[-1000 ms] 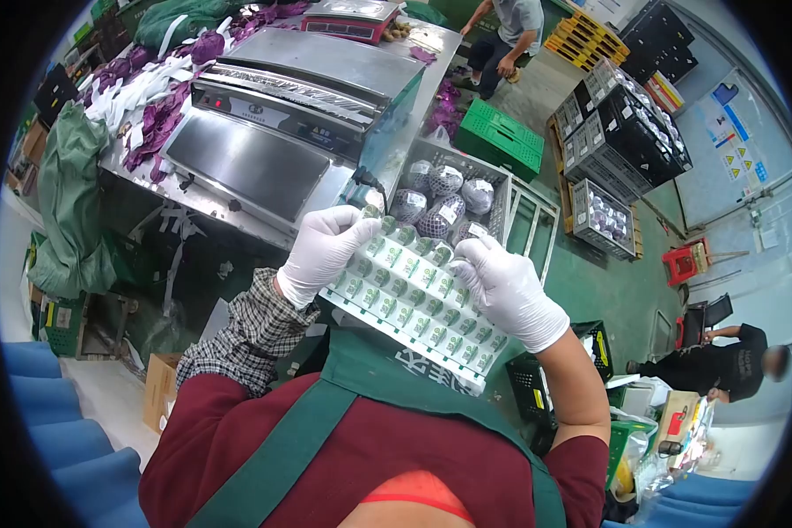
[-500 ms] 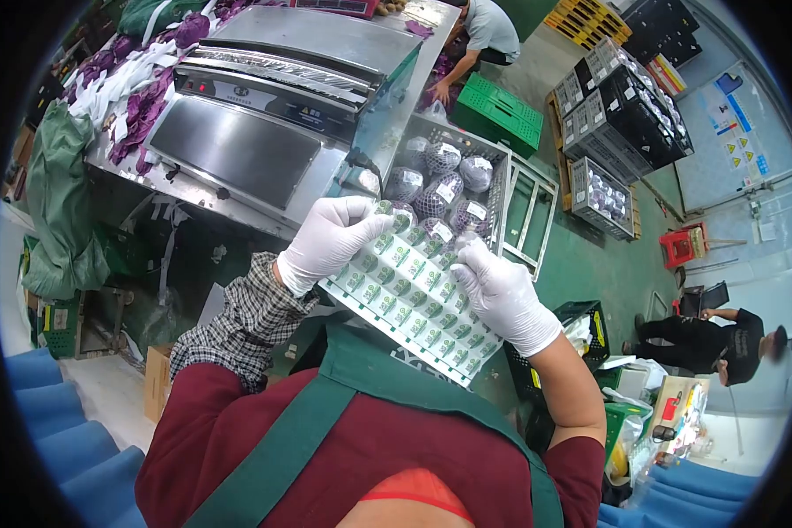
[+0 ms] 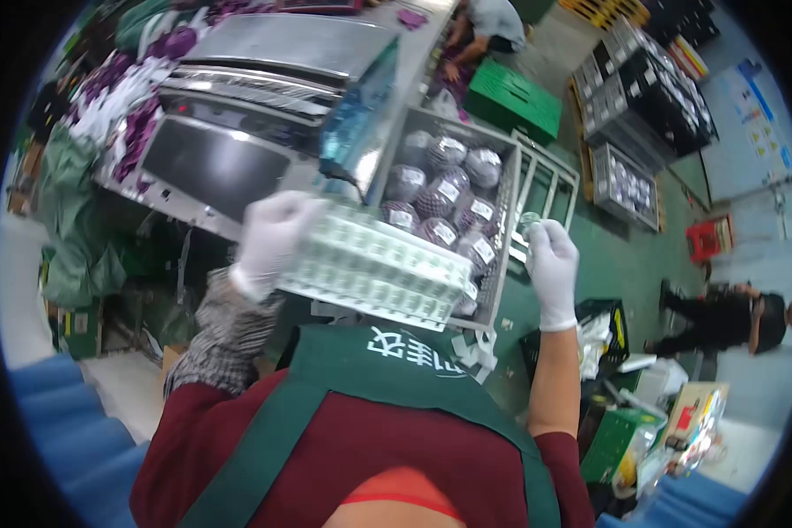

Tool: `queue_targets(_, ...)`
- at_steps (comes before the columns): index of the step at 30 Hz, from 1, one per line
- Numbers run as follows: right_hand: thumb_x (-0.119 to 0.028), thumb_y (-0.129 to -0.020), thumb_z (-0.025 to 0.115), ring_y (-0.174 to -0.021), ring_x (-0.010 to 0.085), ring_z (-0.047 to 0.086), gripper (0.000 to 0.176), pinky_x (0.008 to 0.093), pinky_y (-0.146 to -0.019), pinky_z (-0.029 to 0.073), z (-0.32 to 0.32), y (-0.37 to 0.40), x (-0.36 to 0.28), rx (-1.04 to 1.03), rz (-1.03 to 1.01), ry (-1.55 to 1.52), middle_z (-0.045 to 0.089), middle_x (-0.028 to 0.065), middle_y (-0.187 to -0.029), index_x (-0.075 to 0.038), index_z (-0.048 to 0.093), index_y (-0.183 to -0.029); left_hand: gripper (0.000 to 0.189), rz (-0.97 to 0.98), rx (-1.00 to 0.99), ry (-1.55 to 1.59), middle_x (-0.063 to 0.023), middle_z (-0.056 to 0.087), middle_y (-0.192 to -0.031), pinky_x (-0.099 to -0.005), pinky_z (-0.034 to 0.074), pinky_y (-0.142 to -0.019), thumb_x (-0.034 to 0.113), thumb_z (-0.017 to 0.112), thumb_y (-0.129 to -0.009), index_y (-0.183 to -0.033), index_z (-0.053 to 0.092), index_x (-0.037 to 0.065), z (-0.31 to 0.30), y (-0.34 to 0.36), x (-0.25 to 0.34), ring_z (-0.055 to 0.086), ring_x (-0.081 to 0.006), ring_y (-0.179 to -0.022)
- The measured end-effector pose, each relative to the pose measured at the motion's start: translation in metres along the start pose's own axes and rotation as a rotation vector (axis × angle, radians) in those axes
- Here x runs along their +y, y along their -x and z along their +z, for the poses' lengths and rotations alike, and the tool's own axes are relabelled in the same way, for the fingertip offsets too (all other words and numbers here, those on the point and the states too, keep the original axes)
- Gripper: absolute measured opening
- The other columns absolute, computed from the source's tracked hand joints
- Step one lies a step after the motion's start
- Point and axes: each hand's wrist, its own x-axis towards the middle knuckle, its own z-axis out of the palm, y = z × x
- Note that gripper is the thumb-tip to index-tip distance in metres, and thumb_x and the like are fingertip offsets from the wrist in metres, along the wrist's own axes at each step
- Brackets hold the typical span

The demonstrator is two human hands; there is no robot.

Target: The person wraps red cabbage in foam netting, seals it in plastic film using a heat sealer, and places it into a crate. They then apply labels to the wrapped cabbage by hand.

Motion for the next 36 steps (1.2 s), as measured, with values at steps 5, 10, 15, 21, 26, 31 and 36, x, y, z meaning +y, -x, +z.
queue_targets(5, -0.018, -0.085, 0.054, -0.066, 0.0147, 0.053, 0.016, 0.0283, -0.063, 0.043, -0.031, 0.02, 0.23, -0.103, 0.343, 0.339, 0.059, 0.0084, -0.07, -0.003, 0.06, -0.082, 0.017, -0.069, 0.157, 0.244, 0.0037, 0.056, -0.068, -0.0168, 0.037, -0.052, 0.01, 0.054, -0.089, -0.074, 0.058, 0.002, -0.029, 0.001, -0.005, 0.049, -0.0016, -0.059)
queue_targets(10, -0.021, -0.083, 0.055, -0.067, 0.0202, 0.056, 0.022, 0.0319, -0.065, 0.044, -0.023, 0.033, 0.312, -0.083, 0.553, 0.499, 0.061, 0.0118, -0.071, 0.0, 0.062, -0.08, 0.014, -0.136, 0.053, 0.243, 0.0004, 0.061, -0.074, -0.0181, 0.042, -0.058, 0.01, 0.053, -0.09, -0.081, 0.059, 0.0, -0.021, -0.01, -0.017, 0.053, -0.0033, -0.062)
queue_targets(15, -0.023, -0.08, 0.051, -0.087, 0.0358, 0.059, 0.024, 0.0397, -0.078, 0.045, -0.009, 0.004, 0.318, -0.142, 0.599, 0.624, 0.063, 0.0204, -0.088, -0.003, 0.063, -0.086, 0.014, -0.206, 0.091, 0.149, -0.0018, 0.063, -0.077, -0.0188, 0.044, -0.06, 0.011, 0.053, -0.09, -0.086, 0.06, 0.0, -0.008, -0.017, -0.016, 0.056, -0.0049, -0.065)
queue_targets(21, -0.026, -0.081, 0.052, -0.096, 0.0372, 0.057, 0.027, 0.0417, -0.083, 0.045, 0.003, -0.026, 0.344, -0.295, 0.722, 0.802, 0.061, 0.0217, -0.1, -0.004, 0.064, -0.091, 0.014, -0.315, 0.113, 0.081, -0.0028, 0.063, -0.079, -0.0194, 0.045, -0.06, 0.011, 0.053, -0.09, -0.085, 0.06, 0.0, -0.007, -0.017, -0.02, 0.057, -0.0054, -0.066)
queue_targets(26, -0.019, -0.079, 0.056, -0.106, 0.0321, 0.055, 0.031, 0.0393, -0.087, 0.046, 0.016, -0.048, 0.331, -0.414, 0.949, 0.933, 0.058, 0.0208, -0.112, -0.001, 0.063, -0.103, 0.014, -0.387, 0.092, 0.122, -0.0044, 0.064, -0.081, -0.0213, 0.047, -0.063, 0.01, 0.053, -0.09, -0.089, 0.061, -0.001, -0.014, -0.02, -0.037, 0.058, -0.0076, -0.067)
queue_targets(31, -0.016, -0.077, 0.053, -0.103, 0.0366, 0.056, 0.03, 0.0404, -0.088, 0.045, 0.02, -0.047, 0.352, -0.455, 0.884, 1.037, 0.058, 0.0246, -0.107, 0.001, 0.064, -0.099, 0.013, -0.43, 0.078, 0.126, -0.0042, 0.064, -0.082, -0.0212, 0.047, -0.064, 0.01, 0.053, -0.089, -0.086, 0.061, 0.0, -0.021, -0.021, -0.045, 0.058, -0.0075, -0.068)
queue_targets(36, -0.019, -0.077, 0.057, -0.092, 0.0337, 0.06, 0.025, 0.0407, -0.081, 0.047, 0.008, -0.053, 0.326, -0.392, 0.685, 1.014, 0.063, 0.0218, -0.096, 0.001, 0.065, -0.091, 0.011, -0.433, 0.069, 0.104, -0.004, 0.064, -0.082, -0.0219, 0.047, -0.065, 0.009, 0.054, -0.089, -0.084, 0.061, 0.001, -0.034, -0.015, -0.05, 0.059, -0.008, -0.07)
